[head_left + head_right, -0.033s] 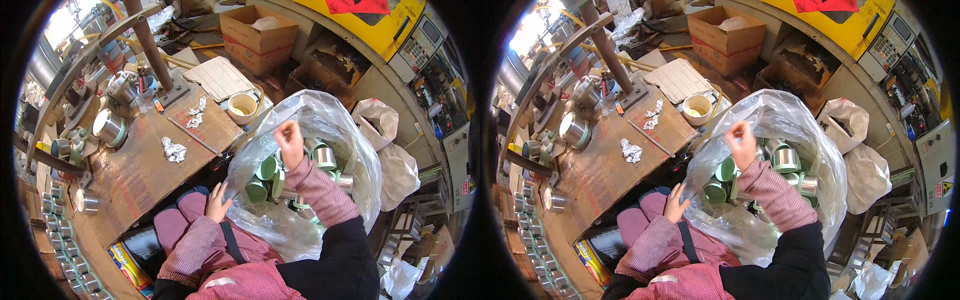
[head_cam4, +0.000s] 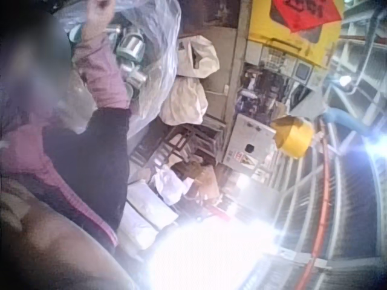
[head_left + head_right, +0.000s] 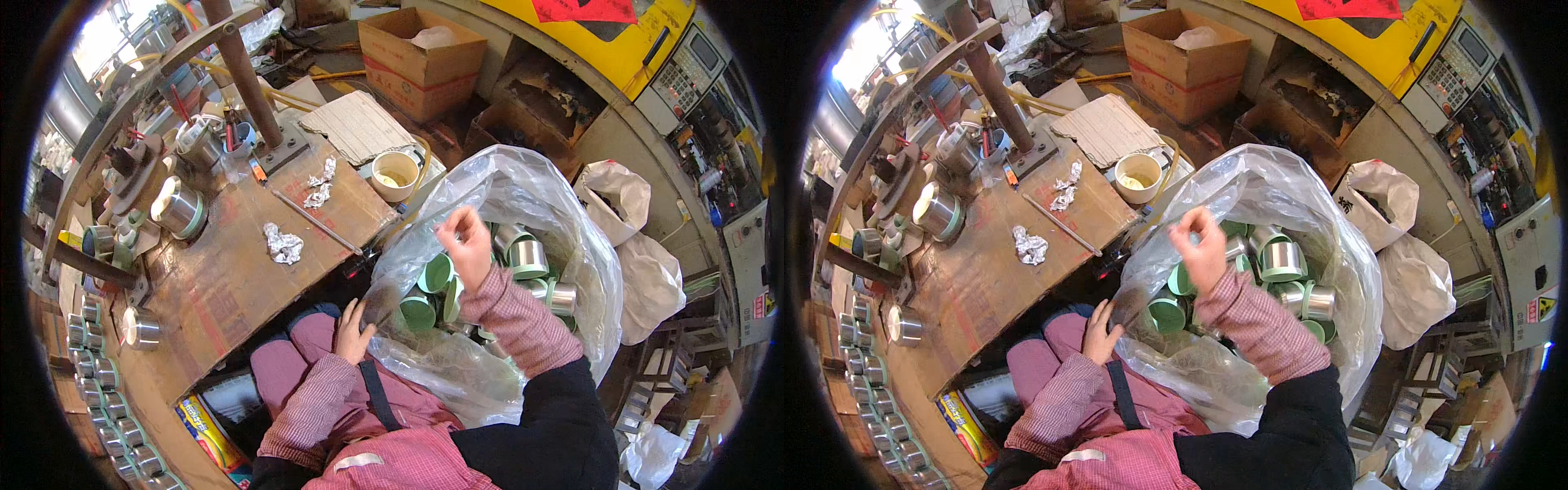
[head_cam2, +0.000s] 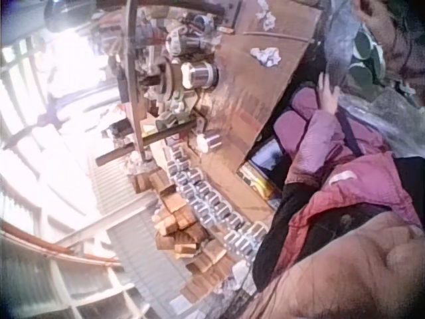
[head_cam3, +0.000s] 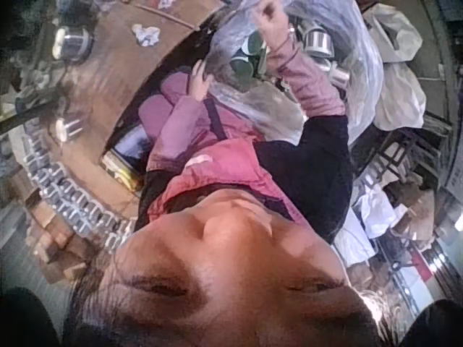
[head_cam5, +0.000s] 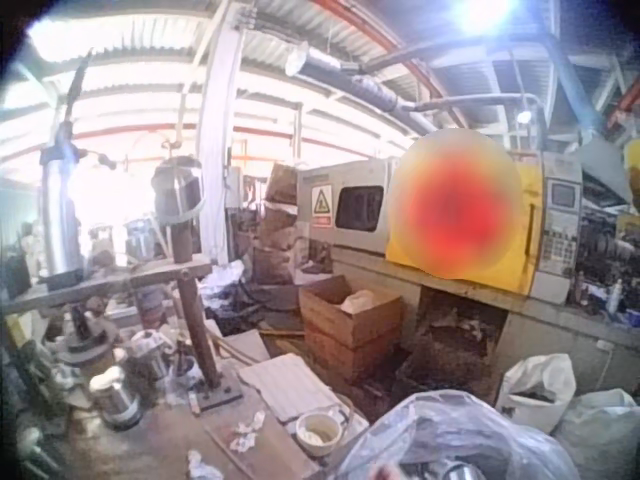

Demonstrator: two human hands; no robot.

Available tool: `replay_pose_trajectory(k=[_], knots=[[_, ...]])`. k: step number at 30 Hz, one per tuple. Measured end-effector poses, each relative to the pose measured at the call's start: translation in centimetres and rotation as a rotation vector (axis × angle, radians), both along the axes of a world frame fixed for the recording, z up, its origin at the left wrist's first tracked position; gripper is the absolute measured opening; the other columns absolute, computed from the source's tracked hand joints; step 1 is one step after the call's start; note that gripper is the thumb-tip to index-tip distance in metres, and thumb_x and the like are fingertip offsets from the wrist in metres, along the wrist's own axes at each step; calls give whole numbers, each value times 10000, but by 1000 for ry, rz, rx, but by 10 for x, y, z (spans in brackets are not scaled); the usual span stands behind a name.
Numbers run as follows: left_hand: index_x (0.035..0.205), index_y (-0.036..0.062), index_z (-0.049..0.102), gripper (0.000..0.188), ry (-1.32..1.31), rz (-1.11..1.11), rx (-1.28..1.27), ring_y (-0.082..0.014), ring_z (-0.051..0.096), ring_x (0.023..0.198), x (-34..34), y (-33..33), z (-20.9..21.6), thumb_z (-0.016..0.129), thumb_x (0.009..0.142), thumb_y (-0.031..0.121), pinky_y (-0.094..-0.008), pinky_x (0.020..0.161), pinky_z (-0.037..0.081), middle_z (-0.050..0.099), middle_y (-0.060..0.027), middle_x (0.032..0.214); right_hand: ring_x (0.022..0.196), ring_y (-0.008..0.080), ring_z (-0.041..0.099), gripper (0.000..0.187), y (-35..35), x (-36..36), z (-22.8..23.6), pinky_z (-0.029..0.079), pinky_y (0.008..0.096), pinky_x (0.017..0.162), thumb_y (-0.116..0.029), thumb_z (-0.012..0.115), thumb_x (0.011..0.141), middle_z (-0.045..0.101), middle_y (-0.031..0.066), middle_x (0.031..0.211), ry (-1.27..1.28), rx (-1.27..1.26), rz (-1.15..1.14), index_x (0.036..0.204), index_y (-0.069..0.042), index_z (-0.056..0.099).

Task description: The person repeatedly picks up metal cups from a plastic bag, places them on a press machine, and then moves them to a stack on the table. The process is repeated continuously throughout the clip.

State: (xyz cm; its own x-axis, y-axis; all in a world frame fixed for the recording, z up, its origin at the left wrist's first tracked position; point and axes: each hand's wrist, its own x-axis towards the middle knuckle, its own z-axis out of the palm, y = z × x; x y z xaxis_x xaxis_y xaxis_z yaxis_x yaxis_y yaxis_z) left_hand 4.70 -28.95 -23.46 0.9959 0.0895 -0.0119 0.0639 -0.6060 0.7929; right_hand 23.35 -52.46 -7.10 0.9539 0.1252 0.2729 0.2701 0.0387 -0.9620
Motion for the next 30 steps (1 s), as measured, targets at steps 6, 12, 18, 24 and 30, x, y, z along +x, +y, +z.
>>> replay_pose_trajectory(k=[6, 12, 18, 24, 30], knots=[[1386, 51, 568, 524, -79, 109, -251, -350, 508, 1322, -9, 10, -2, 644, 869, 85, -403, 1110, 412, 514, -199, 1434, 643, 191, 605, 326, 56, -105, 117, 530, 527, 912, -129, 654, 953, 529, -4, 637, 214, 906, 910, 698, -99, 452], [1295, 60, 638, 434, -201, 199, -132, -350, 516, 1310, -40, 17, 35, 636, 861, 68, -408, 1123, 404, 569, -169, 1373, 515, 186, 485, 335, 122, -148, 177, 506, 593, 913, -193, 653, 895, 469, 7, 588, -1, 1525, 1740, 656, -59, 459], [1258, 65, 655, 363, -270, 288, -127, -321, 544, 1287, -115, 51, 96, 635, 896, 53, -409, 1094, 432, 588, -142, 1340, 455, 199, 460, 398, 165, -228, 207, 568, 535, 734, -217, 676, 940, 459, 43, 552, 718, 1695, 2118, 639, -48, 479], [1133, 50, 700, 332, -368, 644, 305, -318, 605, 1180, -236, 134, 144, 650, 812, -16, -407, 1042, 457, 651, -145, 1237, 455, 200, 467, 413, 175, -264, 215, 576, 535, 752, -226, 672, 960, 501, 79, 567, 1007, 1648, 2141, 636, -29, 509], [1221, 48, 670, 410, -187, 1260, 622, -348, 574, 1217, -393, 294, 172, 686, 821, 137, -443, 1073, 429, 643, -170, 1250, 498, 231, 526, 411, 201, -266, 200, 571, 494, 723, -249, 665, 962, 538, 99, 595, 977, 1566, 2294, 654, -9, 541]])
